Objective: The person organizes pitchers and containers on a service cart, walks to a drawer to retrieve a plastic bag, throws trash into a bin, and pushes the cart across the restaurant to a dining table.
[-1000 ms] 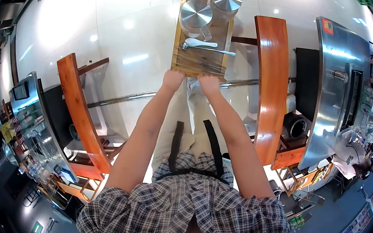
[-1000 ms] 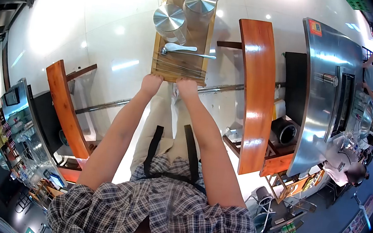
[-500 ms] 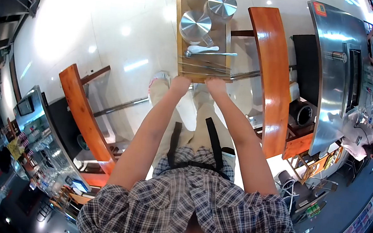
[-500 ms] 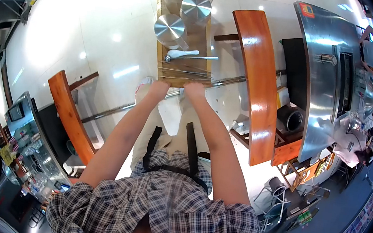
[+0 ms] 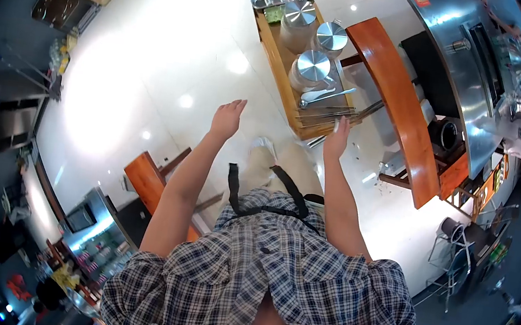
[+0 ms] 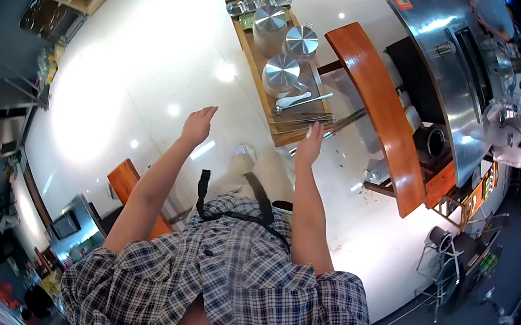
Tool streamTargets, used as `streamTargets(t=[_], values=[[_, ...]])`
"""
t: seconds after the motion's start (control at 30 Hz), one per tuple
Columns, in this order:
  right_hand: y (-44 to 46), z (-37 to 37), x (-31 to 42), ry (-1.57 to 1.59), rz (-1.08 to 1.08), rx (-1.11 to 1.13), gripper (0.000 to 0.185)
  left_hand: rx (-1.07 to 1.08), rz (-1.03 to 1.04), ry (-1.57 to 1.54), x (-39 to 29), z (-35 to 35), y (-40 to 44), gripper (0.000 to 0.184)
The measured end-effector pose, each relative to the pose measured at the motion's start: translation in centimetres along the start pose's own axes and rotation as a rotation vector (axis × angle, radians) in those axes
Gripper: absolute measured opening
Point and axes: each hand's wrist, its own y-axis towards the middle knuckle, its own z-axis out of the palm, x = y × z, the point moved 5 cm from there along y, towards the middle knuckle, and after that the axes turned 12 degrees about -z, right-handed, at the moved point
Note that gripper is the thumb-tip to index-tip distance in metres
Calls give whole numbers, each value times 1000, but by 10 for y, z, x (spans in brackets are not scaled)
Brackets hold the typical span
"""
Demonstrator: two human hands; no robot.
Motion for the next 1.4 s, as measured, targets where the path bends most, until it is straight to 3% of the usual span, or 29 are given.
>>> streamTargets(t=[0.03, 0.07, 0.13, 0.4, 0.47, 0.6, 0.73, 0.8, 0.87, 0.93, 1.0, 1.07, 1.2, 1.27, 1.33, 1.4], values=[[-4, 0, -9, 125, 210, -16, 53, 6, 22, 19, 4, -5, 9, 50], [-6, 3, -11, 125, 225, -39, 53, 4, 49, 24, 7, -9, 19, 50], [-22, 13, -35, 119, 475, -170, 51, 52, 61, 87, 12, -11, 37, 52], [-3, 16, -27, -38, 337, -288, 47, -22, 257, 345, -24, -35, 148, 56], [17, 19, -13, -151, 225, -230, 44, -61, 252, 348, -33, -41, 186, 56], [40, 22, -9, -270, 276, -144, 43, -57, 199, 371, -50, -54, 254, 55], [33, 18, -14, -261, 493, -132, 43, -101, 176, 305, -53, -70, 299, 49], [22, 16, -17, -176, 741, -224, 42, -91, 127, 308, -46, -75, 322, 48], [9, 27, -40, -126, 843, -262, 40, -86, 128, 341, -41, -79, 345, 50], [0, 46, -48, 52, 932, -149, 38, -30, 161, 385, -32, -76, 382, 52], [-9, 60, -60, 69, 853, -218, 35, -17, 256, 502, -30, -71, 414, 53], [-1, 54, -39, -99, 829, -255, 35, 11, 312, 561, -34, -65, 448, 53], [4, 54, -30, -196, 848, -344, 30, 144, 224, 546, -35, -55, 495, 54], [0, 61, -37, -212, 990, -340, 35, 393, 52, 513, -26, -45, 517, 56], [-1, 58, -39, -221, 1034, -356, 32, 406, 88, 538, -10, -25, 538, 60], [-5, 59, -50, -146, 1094, -267, 30, 580, 31, 394, 12, 10, 556, 62]])
